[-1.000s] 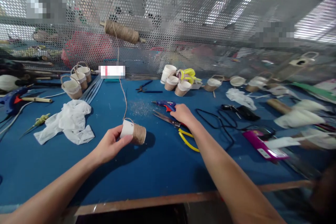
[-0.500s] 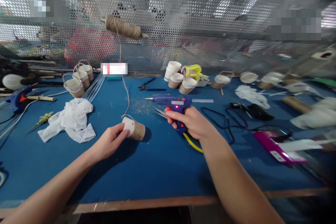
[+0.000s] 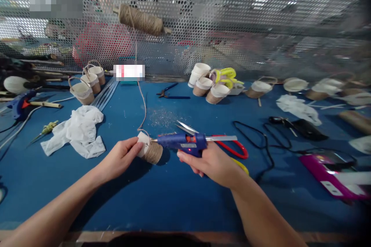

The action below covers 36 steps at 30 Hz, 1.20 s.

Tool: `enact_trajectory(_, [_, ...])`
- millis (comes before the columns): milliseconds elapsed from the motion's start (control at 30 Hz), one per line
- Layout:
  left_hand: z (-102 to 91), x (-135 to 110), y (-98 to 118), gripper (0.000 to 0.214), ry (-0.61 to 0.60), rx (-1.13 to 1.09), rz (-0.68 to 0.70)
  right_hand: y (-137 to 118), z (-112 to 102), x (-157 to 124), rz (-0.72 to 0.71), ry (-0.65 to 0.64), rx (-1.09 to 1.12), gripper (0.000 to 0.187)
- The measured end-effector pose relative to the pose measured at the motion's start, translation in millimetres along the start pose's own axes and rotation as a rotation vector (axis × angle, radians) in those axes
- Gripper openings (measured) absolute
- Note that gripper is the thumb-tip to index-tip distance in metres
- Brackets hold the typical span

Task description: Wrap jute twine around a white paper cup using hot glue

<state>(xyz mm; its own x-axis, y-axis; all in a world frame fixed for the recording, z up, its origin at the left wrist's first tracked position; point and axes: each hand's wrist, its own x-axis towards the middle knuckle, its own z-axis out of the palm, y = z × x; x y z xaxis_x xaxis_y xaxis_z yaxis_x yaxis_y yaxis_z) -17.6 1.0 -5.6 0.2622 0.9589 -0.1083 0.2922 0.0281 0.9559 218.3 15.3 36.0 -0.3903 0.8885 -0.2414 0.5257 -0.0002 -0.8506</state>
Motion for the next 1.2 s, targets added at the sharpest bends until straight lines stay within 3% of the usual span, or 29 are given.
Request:
enact_trajectory(233, [0.3,-3.6,0.1,0.025,0.007,0.142,0.061,-1.9,3.0,-6.0,0.034,0.053,-0.091,0.028])
enact_trajectory(400, [0.6,-5.0,-1.6,0.027,-0.007,0.215,0.052,-5.3,2.5,-9.7,-0.051,0.075,-0.165,0.033])
enact_trajectory(633, [1.4,-5.7,-3.5,0.03,-0.018,0.212,0.04,-9.1,3.5,-13.8,-0.246,0.093,-0.367,0.023])
enact_trajectory(933, [5.3,-6.9,-5.9,0.029,0.0,0.196,0.06,-3.7,3.9,-14.1,-0.323,0.17,-0.51,0.018])
enact_trajectory(1200, [6.7,-8.1,-6.5,0.027,0.043,0.218,0.1,-7.4,3.7,-17.1,-0.409,0.187,-0.503,0.014])
